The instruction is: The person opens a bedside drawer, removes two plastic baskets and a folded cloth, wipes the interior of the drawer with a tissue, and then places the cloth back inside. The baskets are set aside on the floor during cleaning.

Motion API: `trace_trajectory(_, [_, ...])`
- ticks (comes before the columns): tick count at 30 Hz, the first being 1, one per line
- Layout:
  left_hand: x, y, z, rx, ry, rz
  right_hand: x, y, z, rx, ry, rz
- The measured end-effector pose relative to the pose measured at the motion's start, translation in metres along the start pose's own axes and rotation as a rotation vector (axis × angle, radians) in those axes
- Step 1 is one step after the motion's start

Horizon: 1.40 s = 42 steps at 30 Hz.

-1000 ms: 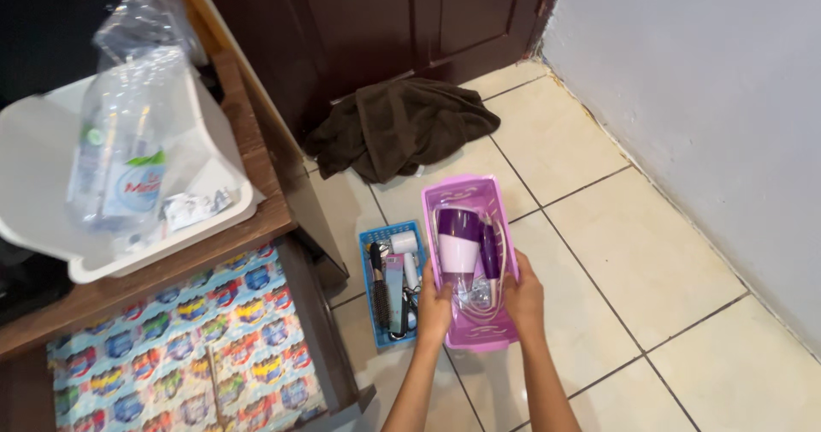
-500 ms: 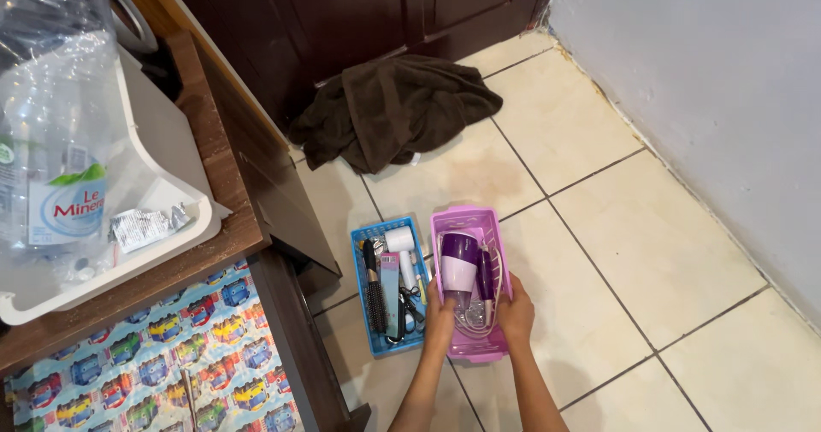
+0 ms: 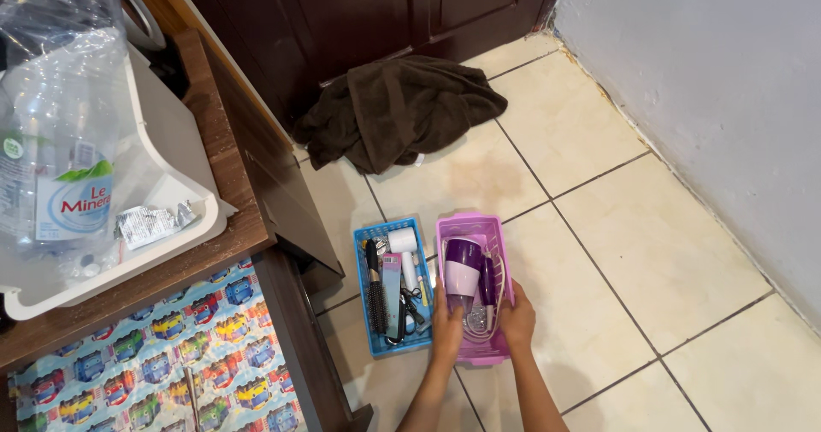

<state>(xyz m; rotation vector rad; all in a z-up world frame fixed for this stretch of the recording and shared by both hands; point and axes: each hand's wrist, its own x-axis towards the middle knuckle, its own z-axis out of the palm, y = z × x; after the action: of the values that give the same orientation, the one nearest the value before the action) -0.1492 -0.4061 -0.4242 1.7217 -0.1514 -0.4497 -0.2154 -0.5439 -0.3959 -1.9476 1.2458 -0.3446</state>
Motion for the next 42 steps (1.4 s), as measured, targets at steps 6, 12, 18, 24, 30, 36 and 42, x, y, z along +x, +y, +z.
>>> trace_trajectory(6, [-0.008,0.034,-0.010,-0.092,0.004,0.037,-0.007,-0.031,-0.012,0.048,0.031,-0.054])
trace_trajectory(12, [-0.012,0.091,-0.019,-0.115,0.030,0.053,-0.024,-0.107,-0.031,0.206,0.006,-0.058])
trace_trajectory(18, [-0.031,0.179,-0.040,-0.120,0.047,0.305,-0.048,-0.178,-0.029,0.409,-0.065,-0.351])
trace_trajectory(24, [-0.050,0.265,-0.083,-0.279,0.074,0.248,-0.085,-0.254,-0.055,0.699,-0.229,-0.430])
trace_trajectory(30, [-0.098,0.334,-0.133,-0.292,0.061,0.356,-0.145,-0.334,-0.092,0.785,-0.317,-0.512])
trace_trajectory(36, [-0.144,0.380,-0.216,-0.301,0.062,0.548,-0.216,-0.388,-0.095,0.806,-0.404,-0.592])
trace_trajectory(42, [-0.170,0.378,-0.314,-0.196,0.112,0.564,-0.284,-0.423,-0.073,0.811,-0.573,-0.693])
